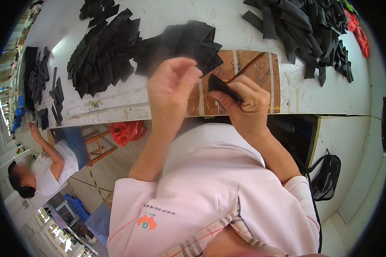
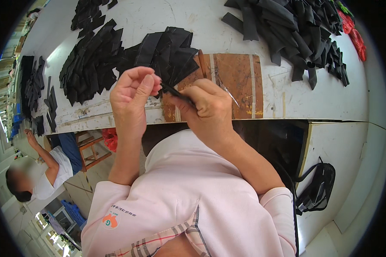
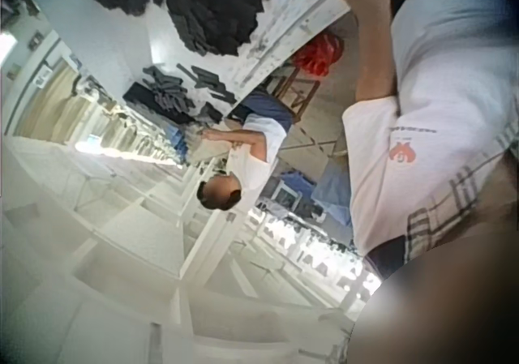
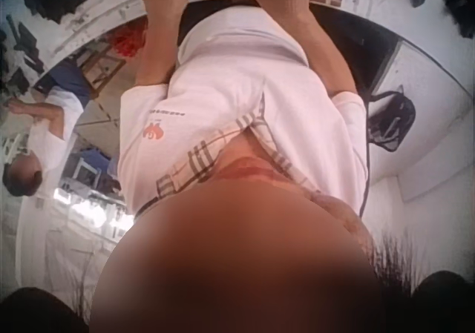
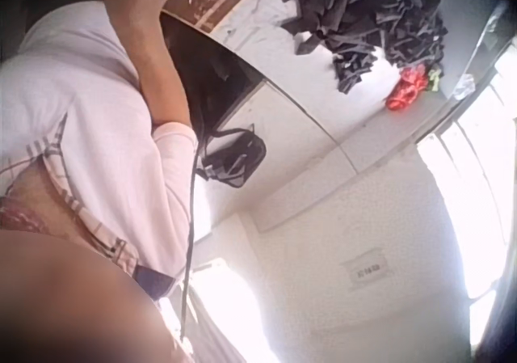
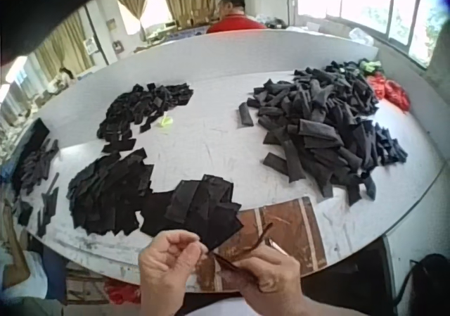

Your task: The recorder is folding and applying an adhesive or treatment to small black fabric/rubber strips at a manufacturing workbench.

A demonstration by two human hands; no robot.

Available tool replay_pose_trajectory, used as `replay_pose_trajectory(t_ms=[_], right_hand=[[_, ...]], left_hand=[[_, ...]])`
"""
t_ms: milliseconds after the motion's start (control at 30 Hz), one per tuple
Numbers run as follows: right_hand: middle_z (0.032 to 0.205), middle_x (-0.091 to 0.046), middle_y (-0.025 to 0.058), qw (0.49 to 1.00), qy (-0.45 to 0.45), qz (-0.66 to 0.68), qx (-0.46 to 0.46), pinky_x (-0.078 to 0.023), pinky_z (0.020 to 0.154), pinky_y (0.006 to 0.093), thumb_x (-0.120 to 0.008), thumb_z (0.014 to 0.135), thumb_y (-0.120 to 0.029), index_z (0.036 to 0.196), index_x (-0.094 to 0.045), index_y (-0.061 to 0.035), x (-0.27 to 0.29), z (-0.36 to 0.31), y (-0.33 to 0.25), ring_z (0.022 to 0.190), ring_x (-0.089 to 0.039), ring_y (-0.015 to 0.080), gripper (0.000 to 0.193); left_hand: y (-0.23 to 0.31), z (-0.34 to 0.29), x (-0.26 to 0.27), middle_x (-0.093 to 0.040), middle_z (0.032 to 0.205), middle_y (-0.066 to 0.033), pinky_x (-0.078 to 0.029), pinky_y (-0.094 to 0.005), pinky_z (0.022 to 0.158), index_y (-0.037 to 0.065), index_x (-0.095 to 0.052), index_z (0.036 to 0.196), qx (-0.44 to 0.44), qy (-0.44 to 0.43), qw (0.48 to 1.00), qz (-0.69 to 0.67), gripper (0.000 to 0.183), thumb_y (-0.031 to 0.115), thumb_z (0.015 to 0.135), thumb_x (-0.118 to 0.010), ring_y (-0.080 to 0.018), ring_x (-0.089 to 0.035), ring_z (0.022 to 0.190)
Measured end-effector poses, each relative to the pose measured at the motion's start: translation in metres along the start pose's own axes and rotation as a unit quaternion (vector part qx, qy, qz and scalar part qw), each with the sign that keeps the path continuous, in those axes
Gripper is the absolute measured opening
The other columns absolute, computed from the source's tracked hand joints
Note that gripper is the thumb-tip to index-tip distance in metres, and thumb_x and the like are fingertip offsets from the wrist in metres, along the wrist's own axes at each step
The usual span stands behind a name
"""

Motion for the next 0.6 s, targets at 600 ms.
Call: replay_pose_trajectory(t_ms=[600], right_hand=[[0.058, -0.041, 0.0042, 0.96, 0.011, -0.214, 0.181, -0.037, 0.043, 0.0297, -0.059, 0.044, 0.002, 0.059, -0.048, -0.0055, 0.009, -0.003, 0.001, 0.053, -0.044, 0.0201, 0.021]], left_hand=[[-0.022, -0.03, -0.019, -0.059, 0.073, -0.0055, -0.043, -0.0179, 0.051, -0.001, -0.055, 0.088, 0.214, -0.114, 0.967, -0.084, 0.016, 0.006, 0.074, -0.055, -0.0089, -0.056, 0.061]])
Point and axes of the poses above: each hand's wrist, its own z-axis towards the middle knuckle, its own x-axis out of the back of the hand, y = z × x, the point moved 6 cm from there along z, towards the middle knuckle
